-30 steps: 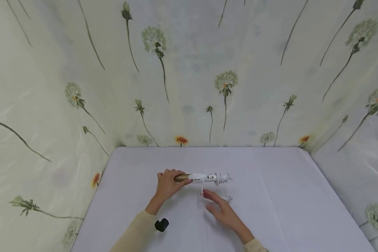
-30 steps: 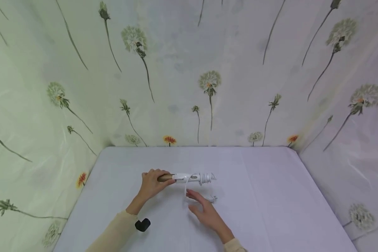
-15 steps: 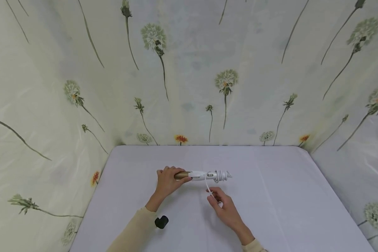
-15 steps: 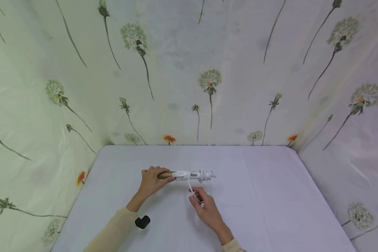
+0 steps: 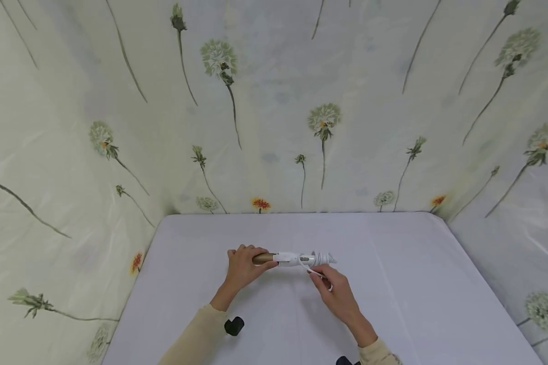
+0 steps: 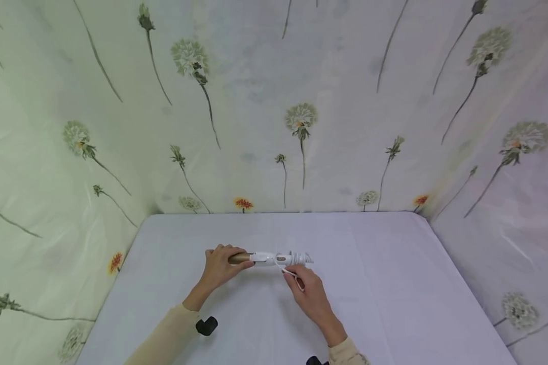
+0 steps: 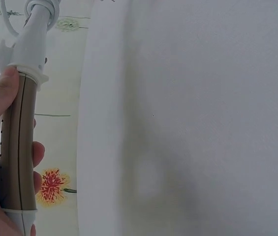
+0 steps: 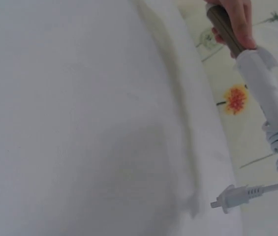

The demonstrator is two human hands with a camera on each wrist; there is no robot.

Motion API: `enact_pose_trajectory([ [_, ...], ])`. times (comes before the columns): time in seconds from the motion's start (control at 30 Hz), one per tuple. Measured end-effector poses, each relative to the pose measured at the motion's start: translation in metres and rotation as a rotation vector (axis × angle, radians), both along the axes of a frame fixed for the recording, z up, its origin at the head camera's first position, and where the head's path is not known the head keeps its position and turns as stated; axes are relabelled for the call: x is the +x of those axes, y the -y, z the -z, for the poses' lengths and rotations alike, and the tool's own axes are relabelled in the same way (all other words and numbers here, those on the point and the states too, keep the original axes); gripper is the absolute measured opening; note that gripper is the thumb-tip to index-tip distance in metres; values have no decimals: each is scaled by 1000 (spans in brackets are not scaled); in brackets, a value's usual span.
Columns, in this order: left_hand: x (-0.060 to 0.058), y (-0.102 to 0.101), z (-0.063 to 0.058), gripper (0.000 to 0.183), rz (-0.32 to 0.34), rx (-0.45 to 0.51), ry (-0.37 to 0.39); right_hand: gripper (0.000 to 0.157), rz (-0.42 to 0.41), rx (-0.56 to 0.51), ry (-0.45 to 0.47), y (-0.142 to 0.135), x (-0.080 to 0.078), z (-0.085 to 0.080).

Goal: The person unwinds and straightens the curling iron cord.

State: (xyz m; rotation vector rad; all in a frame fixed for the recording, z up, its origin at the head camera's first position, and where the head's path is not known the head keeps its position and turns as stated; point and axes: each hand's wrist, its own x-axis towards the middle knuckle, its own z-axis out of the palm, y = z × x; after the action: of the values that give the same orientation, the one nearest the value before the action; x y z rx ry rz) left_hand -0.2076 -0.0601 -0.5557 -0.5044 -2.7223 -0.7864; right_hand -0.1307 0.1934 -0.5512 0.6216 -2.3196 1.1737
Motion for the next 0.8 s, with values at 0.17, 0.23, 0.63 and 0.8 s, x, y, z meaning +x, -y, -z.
enact_pose_trajectory([
  [0.17,0,-1,-1,43,-9,-10,12,17,19,29,-26,-4,-3,-4],
  [0.23,1,-2,-2,43,-5,-5,9,18,29,48,-42,-6,-5,-5],
  [0.63,5,2,-1,43,17,-6,-22,18,66,172,-149,-19,-33,-28],
  [0.8,5,4,-3,42,47,1,-19,19,40,186,-184,-29,-53,-35],
])
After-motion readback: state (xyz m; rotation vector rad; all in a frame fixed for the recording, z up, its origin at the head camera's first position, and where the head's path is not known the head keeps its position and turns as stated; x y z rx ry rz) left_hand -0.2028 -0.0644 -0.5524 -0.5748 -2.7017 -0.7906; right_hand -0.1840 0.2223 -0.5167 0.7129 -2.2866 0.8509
